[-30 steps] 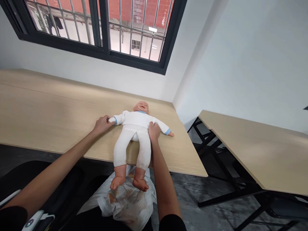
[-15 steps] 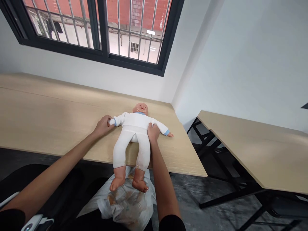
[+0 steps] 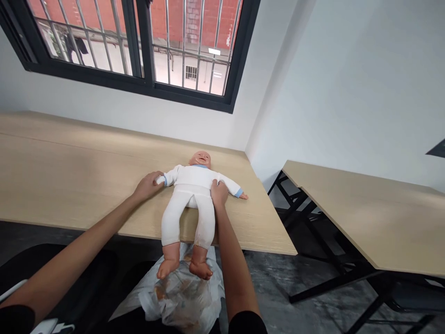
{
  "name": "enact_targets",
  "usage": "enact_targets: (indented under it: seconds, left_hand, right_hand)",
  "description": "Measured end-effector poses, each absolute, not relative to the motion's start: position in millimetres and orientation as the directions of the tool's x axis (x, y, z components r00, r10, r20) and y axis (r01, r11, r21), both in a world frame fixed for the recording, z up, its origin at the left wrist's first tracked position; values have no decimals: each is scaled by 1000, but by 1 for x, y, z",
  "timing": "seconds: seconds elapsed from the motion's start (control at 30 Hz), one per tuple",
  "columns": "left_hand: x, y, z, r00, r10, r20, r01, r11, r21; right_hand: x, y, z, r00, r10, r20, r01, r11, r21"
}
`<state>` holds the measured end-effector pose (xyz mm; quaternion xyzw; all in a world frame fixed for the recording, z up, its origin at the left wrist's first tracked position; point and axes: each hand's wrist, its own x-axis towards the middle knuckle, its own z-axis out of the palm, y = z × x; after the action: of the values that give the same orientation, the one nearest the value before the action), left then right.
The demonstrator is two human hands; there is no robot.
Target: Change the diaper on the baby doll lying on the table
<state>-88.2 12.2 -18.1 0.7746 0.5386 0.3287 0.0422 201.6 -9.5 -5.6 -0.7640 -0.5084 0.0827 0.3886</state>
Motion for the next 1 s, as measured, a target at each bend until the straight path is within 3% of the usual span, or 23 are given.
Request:
enact_targets:
  seconds: [0.23,0.43,0.53,0.73,0.9,1.0]
  left_hand:
    - [-85,7,-13,189,813,551,864,-404,301]
    - [-82,2,-8,337,705,624,788,-574,223]
    - [-81,3,-8,340,715,611,749,-599,284]
    - [-84,6,-9,188,771,609,708,-536,460]
    - [-97,7,-4,133,817,562,762,-447,469]
    - [-110,2,-1,171,852,494,821,-400,407]
  right_hand:
    - [202,-9,-7,474,839,267,710,-185,-679]
    - [203,-9,-7,469,843,264,714,-186,-675]
    - [202,-9,-6,471,841,266,717,-189,-671]
    - [203,-9,-7,469,844,261,720,-194,-666]
    - [206,-9,-8,478,841,252,721,-212,-660]
    - [207,-10,-7,491,837,244,718,-230,-657]
